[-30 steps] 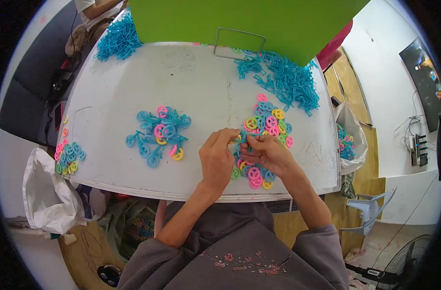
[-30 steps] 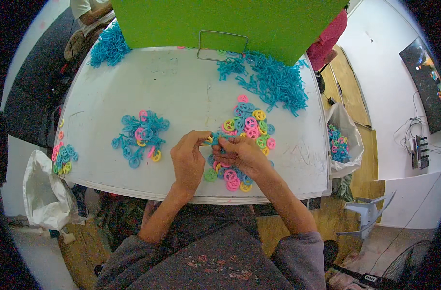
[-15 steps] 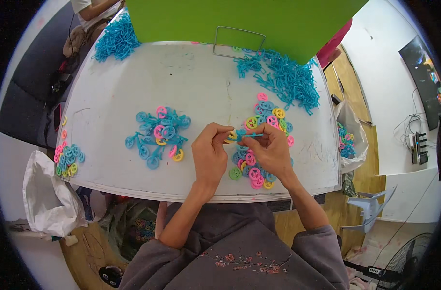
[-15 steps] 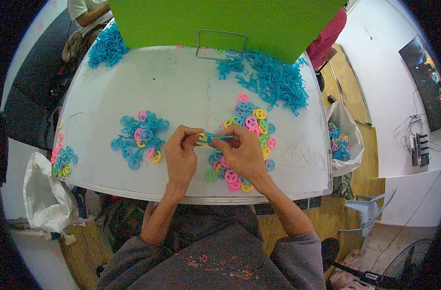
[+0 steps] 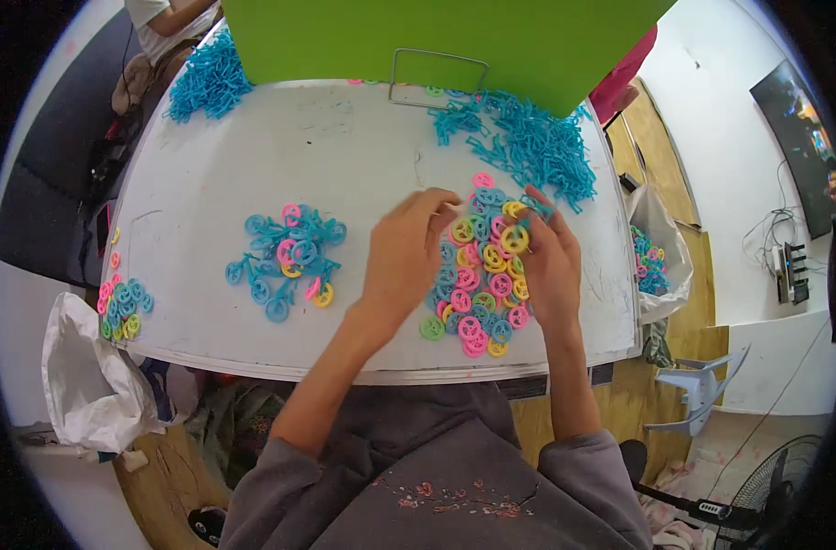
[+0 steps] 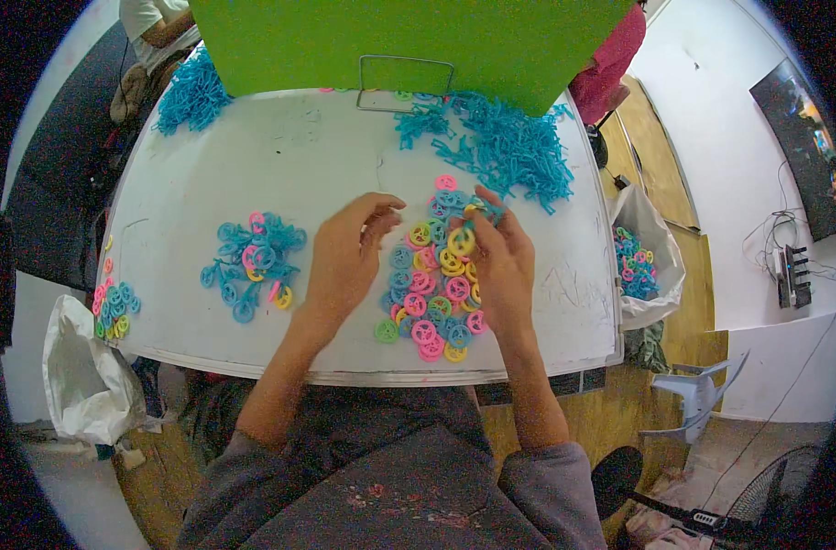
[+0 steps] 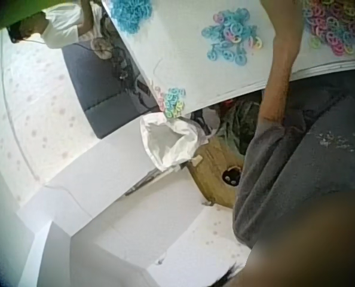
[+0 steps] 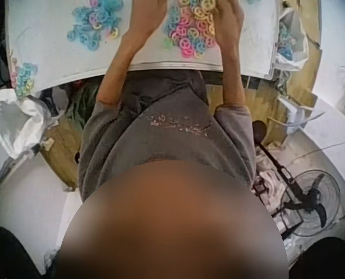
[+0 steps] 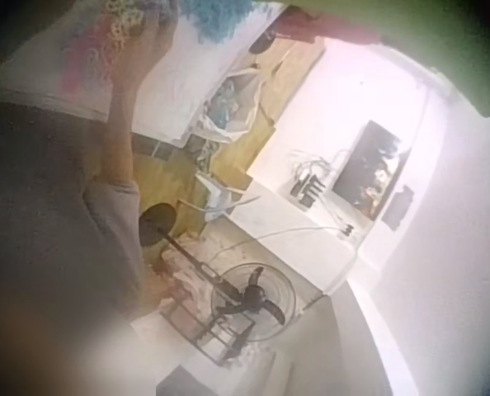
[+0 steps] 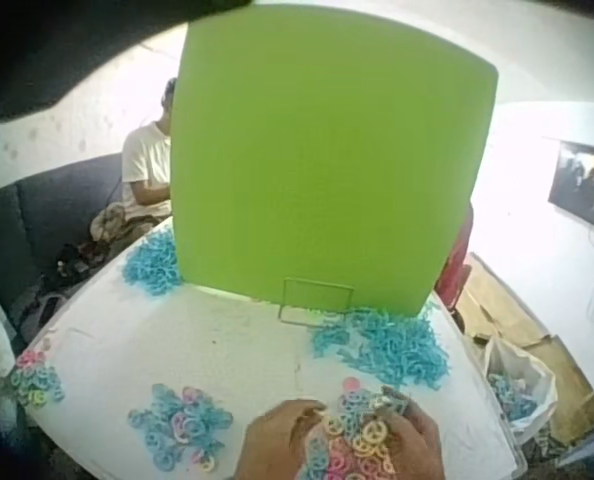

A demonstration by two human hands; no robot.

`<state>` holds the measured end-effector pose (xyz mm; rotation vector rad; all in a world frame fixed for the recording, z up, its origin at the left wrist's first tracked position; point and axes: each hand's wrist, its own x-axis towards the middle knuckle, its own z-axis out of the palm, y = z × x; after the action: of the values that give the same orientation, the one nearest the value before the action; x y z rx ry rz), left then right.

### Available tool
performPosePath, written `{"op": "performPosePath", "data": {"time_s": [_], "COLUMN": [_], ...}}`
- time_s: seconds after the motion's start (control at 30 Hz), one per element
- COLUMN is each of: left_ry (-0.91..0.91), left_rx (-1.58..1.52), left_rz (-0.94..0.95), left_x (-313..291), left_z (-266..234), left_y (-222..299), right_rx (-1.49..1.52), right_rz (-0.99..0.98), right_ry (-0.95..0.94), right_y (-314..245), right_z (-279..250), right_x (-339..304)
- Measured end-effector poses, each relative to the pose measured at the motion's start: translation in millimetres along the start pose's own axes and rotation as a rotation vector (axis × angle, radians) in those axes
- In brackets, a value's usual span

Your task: Assembling and connecting colorful plastic toy gears on a workbench.

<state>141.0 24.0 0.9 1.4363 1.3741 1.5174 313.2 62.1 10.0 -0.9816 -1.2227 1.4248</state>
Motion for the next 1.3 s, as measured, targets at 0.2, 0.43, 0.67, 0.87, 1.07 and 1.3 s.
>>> {"op": "performPosePath", "data": {"time_s": [0.2,0.43,0.67,0.87,1.07,1.3], "left_ry": [-0.196,-0.141,-0.029,0.023,-0.052,-0.02], "left_rx": [0.512,0.428,-0.308,-0.444,-0.465,-0.428], "left_rz": [0.254,0.157,-0.286,-0.316,-0.349,-0.282], "left_x": [6,-1,-18,-25,-29,-31], "left_z": [40,52,8,-5,-9,-5], "left_y": [-37,-35,2,5,3,-10], "right_rx": [0.411,-0.207,-0.472,-0.215,-0.264,-0.275], "right_rz": [0.118,-0.082,-0.327,-0.072,-0.03,-0.065], "right_ry": [0.064,0.045,-0.178,-0.128,-0.183,-0.182], "right_y": [7,9,16,3,10,21], "right_z": [-19,-21,-11,17,13,17], "right_x": [-9,-14,-14,-23,-23,-24]}}
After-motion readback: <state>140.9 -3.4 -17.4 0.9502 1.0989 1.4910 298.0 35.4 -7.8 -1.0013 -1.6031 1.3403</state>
